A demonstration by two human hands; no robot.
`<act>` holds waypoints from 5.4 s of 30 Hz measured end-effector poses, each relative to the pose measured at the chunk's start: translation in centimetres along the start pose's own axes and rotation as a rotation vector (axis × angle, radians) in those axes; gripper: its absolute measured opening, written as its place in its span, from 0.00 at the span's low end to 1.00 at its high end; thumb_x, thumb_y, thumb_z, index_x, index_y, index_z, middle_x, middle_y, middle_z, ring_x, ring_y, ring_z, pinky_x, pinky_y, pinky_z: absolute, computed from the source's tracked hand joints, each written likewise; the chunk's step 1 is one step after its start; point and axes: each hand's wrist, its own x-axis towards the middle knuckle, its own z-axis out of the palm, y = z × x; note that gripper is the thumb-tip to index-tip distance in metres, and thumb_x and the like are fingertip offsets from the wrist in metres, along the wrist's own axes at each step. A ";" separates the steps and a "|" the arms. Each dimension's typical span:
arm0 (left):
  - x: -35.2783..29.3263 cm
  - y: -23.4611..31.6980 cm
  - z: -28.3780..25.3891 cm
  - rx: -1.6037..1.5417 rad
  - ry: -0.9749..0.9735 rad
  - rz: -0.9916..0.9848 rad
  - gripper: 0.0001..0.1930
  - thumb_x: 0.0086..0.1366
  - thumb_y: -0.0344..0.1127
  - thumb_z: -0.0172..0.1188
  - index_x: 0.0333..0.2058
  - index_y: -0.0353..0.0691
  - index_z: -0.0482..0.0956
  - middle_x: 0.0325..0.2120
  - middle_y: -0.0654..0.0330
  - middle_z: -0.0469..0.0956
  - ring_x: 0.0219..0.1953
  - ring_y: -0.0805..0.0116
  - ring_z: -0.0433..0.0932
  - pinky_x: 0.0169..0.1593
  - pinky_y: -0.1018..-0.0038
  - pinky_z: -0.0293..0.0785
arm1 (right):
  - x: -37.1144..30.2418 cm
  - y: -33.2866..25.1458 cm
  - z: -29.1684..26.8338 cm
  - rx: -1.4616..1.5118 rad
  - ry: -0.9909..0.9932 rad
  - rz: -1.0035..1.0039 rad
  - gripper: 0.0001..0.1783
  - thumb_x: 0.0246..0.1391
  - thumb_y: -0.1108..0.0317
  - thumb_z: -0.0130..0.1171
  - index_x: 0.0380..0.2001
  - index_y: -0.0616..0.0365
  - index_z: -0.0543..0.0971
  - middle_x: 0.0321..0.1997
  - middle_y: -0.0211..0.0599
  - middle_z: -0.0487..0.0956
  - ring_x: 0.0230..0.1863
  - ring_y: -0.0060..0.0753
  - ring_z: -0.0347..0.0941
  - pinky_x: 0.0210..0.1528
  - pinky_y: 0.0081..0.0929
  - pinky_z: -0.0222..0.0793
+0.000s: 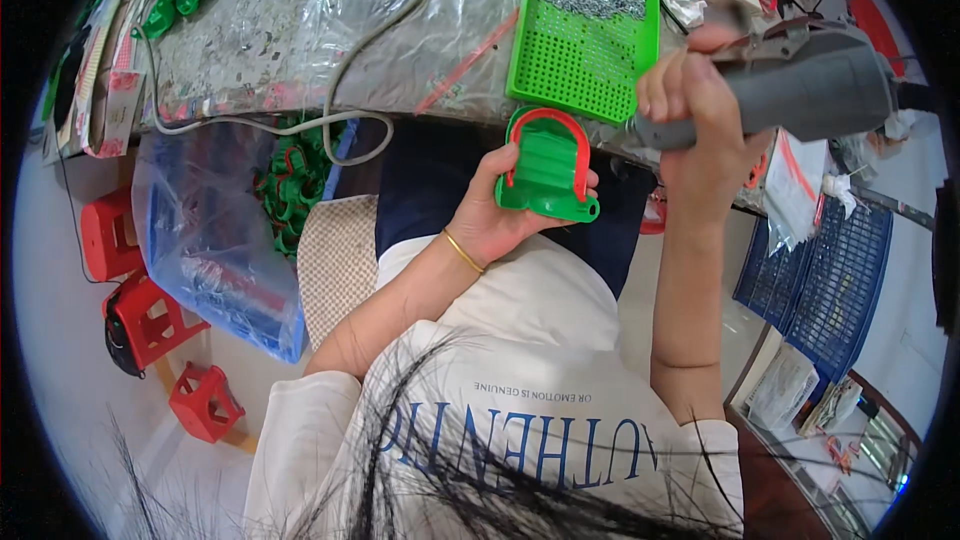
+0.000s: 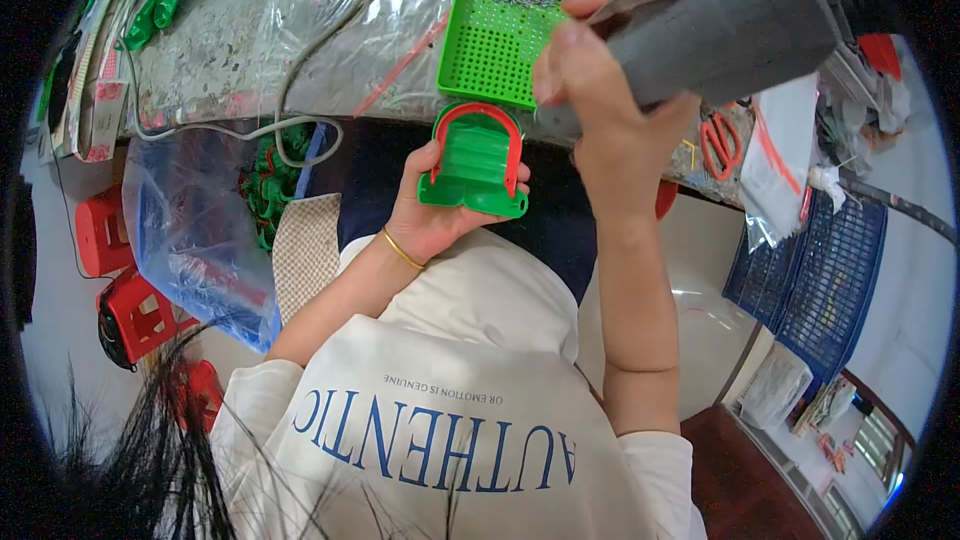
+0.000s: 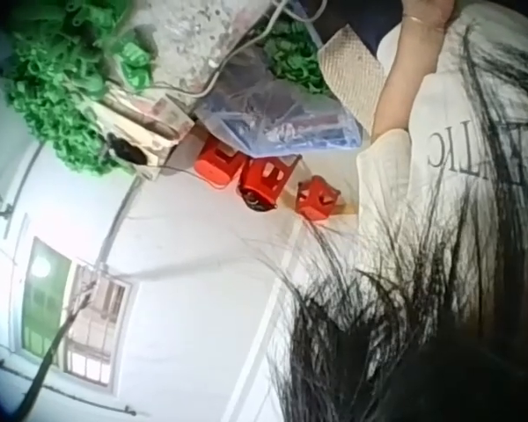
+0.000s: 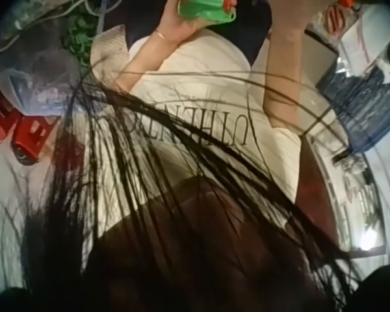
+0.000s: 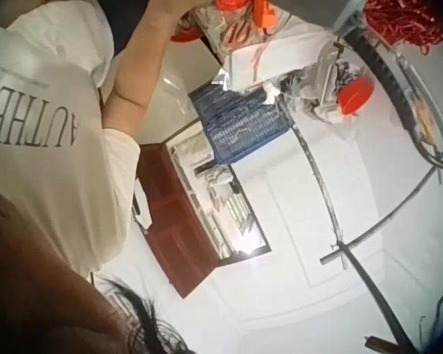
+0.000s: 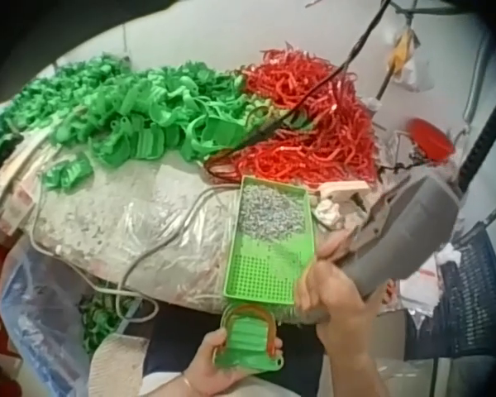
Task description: Assembling green plastic toy components using an electric tool at a factory workbench.
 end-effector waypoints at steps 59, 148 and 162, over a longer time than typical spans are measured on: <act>-0.6 0.2 -0.1 -0.081 0.004 0.033 0.37 0.57 0.58 0.55 0.58 0.37 0.61 0.50 0.41 0.67 0.54 0.48 0.67 0.54 0.53 0.67 | 6.7 7.9 0.1 -0.045 0.072 -0.122 0.06 0.52 0.78 0.54 0.35 0.64 0.71 0.20 0.31 0.70 0.21 0.22 0.67 0.26 0.23 0.66; -8.9 41.0 2.7 2.605 1.528 0.908 0.29 0.48 0.40 0.67 0.52 0.53 0.72 0.52 0.41 0.64 0.54 0.45 0.65 0.54 0.60 0.67 | 5.0 -6.0 1.0 0.079 -0.131 -0.036 0.14 0.51 0.74 0.53 0.41 0.64 0.68 0.20 0.33 0.66 0.22 0.24 0.62 0.28 0.23 0.62; -8.1 32.4 0.5 2.277 0.994 1.405 0.13 0.53 0.31 0.61 0.39 0.37 0.76 0.39 0.48 0.71 0.41 0.49 0.72 0.45 0.63 0.70 | 5.9 -5.7 0.4 0.002 -0.072 -0.052 0.13 0.53 0.70 0.55 0.40 0.61 0.68 0.20 0.28 0.63 0.22 0.21 0.61 0.27 0.21 0.60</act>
